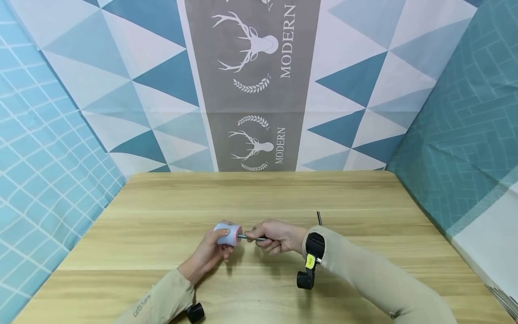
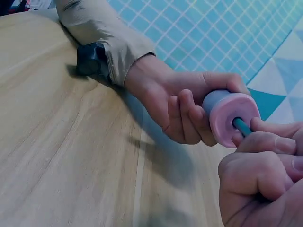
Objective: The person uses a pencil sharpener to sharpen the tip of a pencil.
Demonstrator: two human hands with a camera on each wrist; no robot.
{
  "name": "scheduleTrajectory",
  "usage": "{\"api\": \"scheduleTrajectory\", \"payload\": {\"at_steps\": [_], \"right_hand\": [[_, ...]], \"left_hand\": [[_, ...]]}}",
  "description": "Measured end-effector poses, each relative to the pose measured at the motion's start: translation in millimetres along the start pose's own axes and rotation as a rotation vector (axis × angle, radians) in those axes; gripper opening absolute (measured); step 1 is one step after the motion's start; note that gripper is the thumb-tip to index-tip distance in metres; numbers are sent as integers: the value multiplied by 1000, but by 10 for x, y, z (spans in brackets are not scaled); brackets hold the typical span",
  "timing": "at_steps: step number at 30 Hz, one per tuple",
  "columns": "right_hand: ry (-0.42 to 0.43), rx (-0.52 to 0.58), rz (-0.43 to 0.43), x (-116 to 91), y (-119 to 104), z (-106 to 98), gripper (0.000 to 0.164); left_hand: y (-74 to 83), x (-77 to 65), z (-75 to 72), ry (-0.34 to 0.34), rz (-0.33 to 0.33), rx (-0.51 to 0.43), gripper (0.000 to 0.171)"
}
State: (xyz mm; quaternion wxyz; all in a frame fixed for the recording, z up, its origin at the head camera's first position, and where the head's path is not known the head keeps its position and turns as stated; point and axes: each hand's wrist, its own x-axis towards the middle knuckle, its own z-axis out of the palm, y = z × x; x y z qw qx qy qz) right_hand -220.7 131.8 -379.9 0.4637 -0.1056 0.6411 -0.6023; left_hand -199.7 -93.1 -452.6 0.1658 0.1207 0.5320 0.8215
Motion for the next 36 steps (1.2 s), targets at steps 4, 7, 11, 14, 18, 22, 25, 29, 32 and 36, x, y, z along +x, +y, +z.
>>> {"api": "scheduleTrajectory", "payload": {"at_steps": [4,7,11,14,18,22,25,29,32,36], "right_hand": [[48,-102,-69,-14,57,-5,19],[112,-308,-185,-38,49,-6,22],[200,-790,-437,-110,23,22,12],[281,-1336,-670,-186,36,59,9],[423,-1960,-925,-233,80,68,9],[554,-2253,-1108,-152,148,0,22],[644,-2299,-1241,-36,208,-42,36],[663,-2128,-1259,75,281,-20,31],[562,-1803,-1078,69,294,51,23],[330,-1075,-649,6,191,110,26]], "left_hand": [[-35,5,-8,-25,9,9,14],[-51,12,-1,-26,22,-4,13],[-53,9,21,-9,13,-15,12],[-57,6,33,-5,2,-18,11],[-45,16,27,0,1,-23,15],[-24,17,12,11,1,-17,20],[-23,8,4,9,-1,-15,18],[-29,0,4,22,-5,-18,15],[-26,-5,13,28,-6,-5,13],[-20,-12,27,12,-2,17,12]]}}
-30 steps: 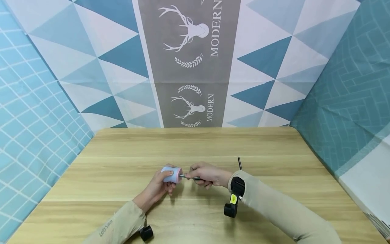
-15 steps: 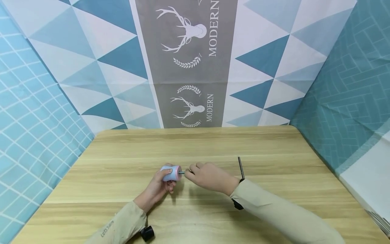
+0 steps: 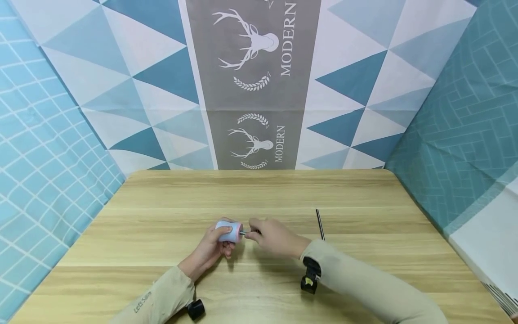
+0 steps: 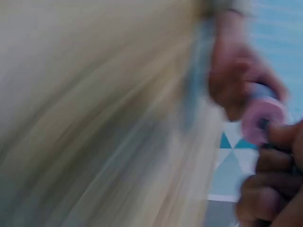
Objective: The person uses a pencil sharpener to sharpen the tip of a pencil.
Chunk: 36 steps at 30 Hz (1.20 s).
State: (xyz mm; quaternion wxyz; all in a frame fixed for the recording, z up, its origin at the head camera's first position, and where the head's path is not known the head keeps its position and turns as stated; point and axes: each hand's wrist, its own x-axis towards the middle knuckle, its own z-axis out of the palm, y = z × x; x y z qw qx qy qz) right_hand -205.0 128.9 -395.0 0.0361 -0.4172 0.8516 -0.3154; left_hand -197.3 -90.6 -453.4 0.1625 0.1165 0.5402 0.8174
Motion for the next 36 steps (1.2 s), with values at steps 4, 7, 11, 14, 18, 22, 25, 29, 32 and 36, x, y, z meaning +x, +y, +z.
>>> {"api": "scheduleTrajectory", "payload": {"at_steps": [4,7,11,14,18,22,25,29,32,36], "right_hand": [[-204,673,421,72,18,-135,25],[-306,853,556,99,71,-190,24],[-263,644,399,87,80,-200,25],[-156,371,230,77,39,-196,23],[-102,200,122,83,-12,-206,20],[-113,141,115,73,-46,-213,20],[-108,112,123,40,-56,-207,20],[-126,142,162,-47,-51,-225,20],[-144,189,207,-129,-42,-306,20],[-148,227,233,-198,-22,-453,20]], "left_hand": [[13,-4,7,-16,6,5,12],[25,-10,14,-16,1,9,12],[41,-3,11,-4,-14,24,12],[49,13,0,5,-23,34,13],[53,11,-8,8,-28,31,12],[41,-1,-9,4,-30,22,13],[27,-5,-10,-3,-37,18,14],[7,-8,-7,-21,-52,15,14],[4,-8,-11,-13,-38,-17,15],[20,-14,-33,7,-4,-51,16]]}}
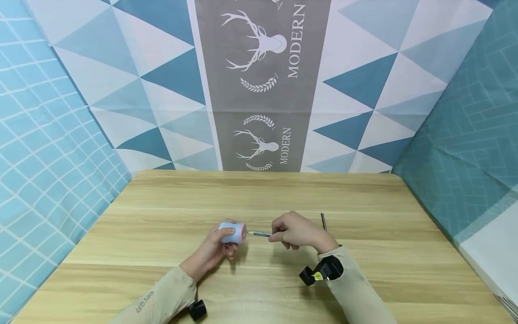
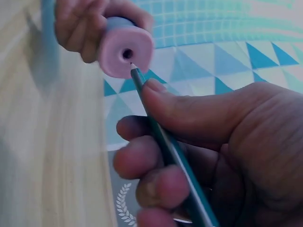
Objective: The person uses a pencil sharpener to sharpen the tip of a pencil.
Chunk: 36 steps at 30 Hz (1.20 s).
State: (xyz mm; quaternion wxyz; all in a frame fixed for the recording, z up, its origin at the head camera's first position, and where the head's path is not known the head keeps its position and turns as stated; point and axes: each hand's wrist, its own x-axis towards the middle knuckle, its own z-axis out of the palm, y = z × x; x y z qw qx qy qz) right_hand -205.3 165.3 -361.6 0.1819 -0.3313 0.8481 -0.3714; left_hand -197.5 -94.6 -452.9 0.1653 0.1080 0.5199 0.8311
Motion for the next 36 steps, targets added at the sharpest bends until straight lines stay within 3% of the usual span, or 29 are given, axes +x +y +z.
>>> {"api": "scheduleTrajectory", "payload": {"at_steps": [7,16,22,27,31,36], "right_hand": [[-24,48,15,-29,63,-110,17],[74,195,27,-39,231,-296,12],[187,338,57,-211,430,-586,19],[329,385,87,-422,627,-815,26],[430,362,171,-603,858,-951,32],[476,296,390,-761,1146,-1004,46]], "left_hand": [[12,2,-14,-6,8,10,17],[8,4,-29,-5,8,0,16],[3,11,-24,-9,3,-11,16],[3,16,-31,-11,-2,-4,16],[5,22,-38,-9,-3,-2,16],[10,22,-28,-14,-4,-12,16]]}}
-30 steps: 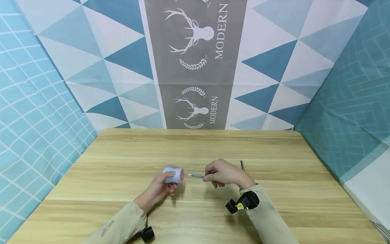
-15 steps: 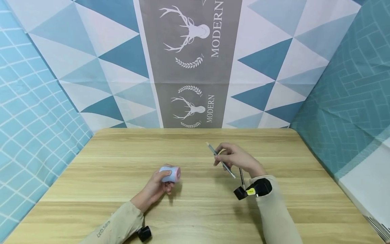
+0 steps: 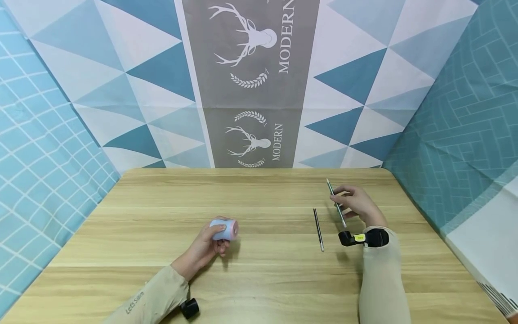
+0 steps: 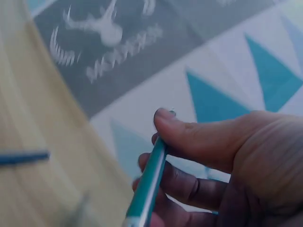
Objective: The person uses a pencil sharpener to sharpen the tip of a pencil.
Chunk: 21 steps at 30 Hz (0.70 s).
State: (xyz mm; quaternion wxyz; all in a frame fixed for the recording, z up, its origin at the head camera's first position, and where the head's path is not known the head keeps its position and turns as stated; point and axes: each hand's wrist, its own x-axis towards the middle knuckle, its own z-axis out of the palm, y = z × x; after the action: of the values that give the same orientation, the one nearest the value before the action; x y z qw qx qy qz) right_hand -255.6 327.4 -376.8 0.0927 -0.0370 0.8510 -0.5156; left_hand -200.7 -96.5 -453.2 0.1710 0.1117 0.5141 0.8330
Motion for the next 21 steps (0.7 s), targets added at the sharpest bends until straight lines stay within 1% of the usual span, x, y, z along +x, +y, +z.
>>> {"api": "scheduleTrajectory", "payload": {"at_steps": [2,4,6,9,11,13,17,21], "right_hand": [[10,-22,70,18,103,-24,49],[9,-22,120,45,215,-34,48],[1,15,156,75,329,-37,46],[-9,109,190,110,465,-37,36],[-11,157,208,121,509,-30,32],[-3,170,223,126,519,-16,30],[36,82,228,135,513,20,33],[81,-7,237,147,518,53,27]], "left_hand": [[4,-1,2,0,-2,-4,16],[5,-2,5,-1,-4,-7,16],[3,-2,4,-2,-2,-8,16],[1,-1,2,-9,5,-8,16],[-1,-1,-2,-13,9,-5,16],[1,-3,-5,-14,11,-1,16],[2,-4,-7,-12,13,5,17],[-1,-2,0,-15,3,-7,16]]}}
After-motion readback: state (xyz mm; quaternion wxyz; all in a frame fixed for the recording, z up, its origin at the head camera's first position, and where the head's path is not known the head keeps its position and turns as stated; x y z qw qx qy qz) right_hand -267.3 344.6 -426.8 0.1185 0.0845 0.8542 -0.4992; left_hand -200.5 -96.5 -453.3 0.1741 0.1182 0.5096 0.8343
